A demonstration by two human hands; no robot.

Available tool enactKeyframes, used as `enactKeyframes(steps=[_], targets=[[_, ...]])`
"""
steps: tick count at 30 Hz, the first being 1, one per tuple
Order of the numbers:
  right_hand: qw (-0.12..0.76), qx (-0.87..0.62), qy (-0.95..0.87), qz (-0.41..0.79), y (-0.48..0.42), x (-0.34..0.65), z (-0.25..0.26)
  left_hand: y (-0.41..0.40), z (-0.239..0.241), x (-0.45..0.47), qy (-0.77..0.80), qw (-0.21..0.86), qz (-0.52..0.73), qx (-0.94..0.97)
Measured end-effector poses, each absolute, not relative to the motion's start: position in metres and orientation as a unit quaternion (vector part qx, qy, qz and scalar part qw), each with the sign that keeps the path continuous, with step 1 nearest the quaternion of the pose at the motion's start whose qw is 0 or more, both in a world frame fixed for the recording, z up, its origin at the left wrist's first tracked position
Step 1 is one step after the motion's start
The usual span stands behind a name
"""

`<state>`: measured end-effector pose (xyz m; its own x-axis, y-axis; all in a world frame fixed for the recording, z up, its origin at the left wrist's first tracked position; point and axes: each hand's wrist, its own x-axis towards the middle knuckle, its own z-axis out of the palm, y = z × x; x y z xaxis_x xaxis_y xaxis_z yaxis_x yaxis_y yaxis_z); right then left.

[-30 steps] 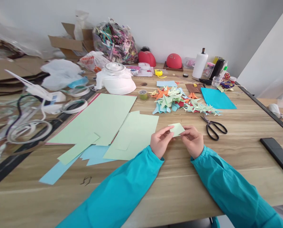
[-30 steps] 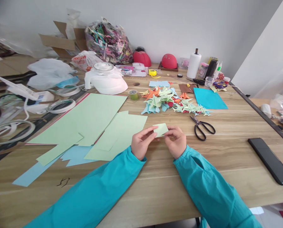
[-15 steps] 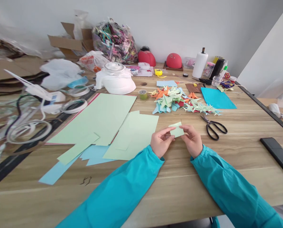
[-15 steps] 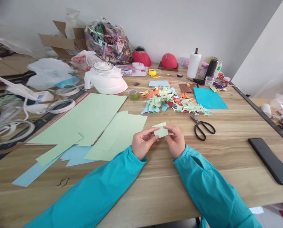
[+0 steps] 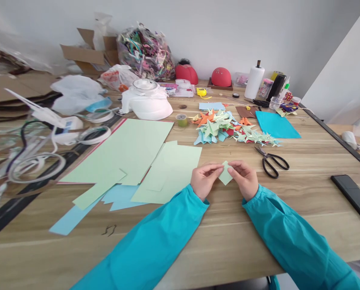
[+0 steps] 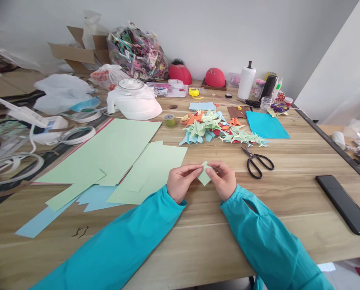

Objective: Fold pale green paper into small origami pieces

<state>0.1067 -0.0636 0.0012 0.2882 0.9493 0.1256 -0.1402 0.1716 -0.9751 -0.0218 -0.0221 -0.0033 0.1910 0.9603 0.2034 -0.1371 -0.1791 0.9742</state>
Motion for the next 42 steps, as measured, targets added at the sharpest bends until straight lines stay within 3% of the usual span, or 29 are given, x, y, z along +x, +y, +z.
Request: enactKeyframes(steps=[30,42], targets=[[0.625,-0.444,-0.428,0.479,-0.061,0.108,-0.005,-0.023,-0.002,-0.022,0.357,0.622,0.481,0.504],[0.635,-0.461,-0.333,0.523,-0.059,0.111,-0.01,-0.022,-0.003,-0.02,0.368,0.684,0.482,0.406]])
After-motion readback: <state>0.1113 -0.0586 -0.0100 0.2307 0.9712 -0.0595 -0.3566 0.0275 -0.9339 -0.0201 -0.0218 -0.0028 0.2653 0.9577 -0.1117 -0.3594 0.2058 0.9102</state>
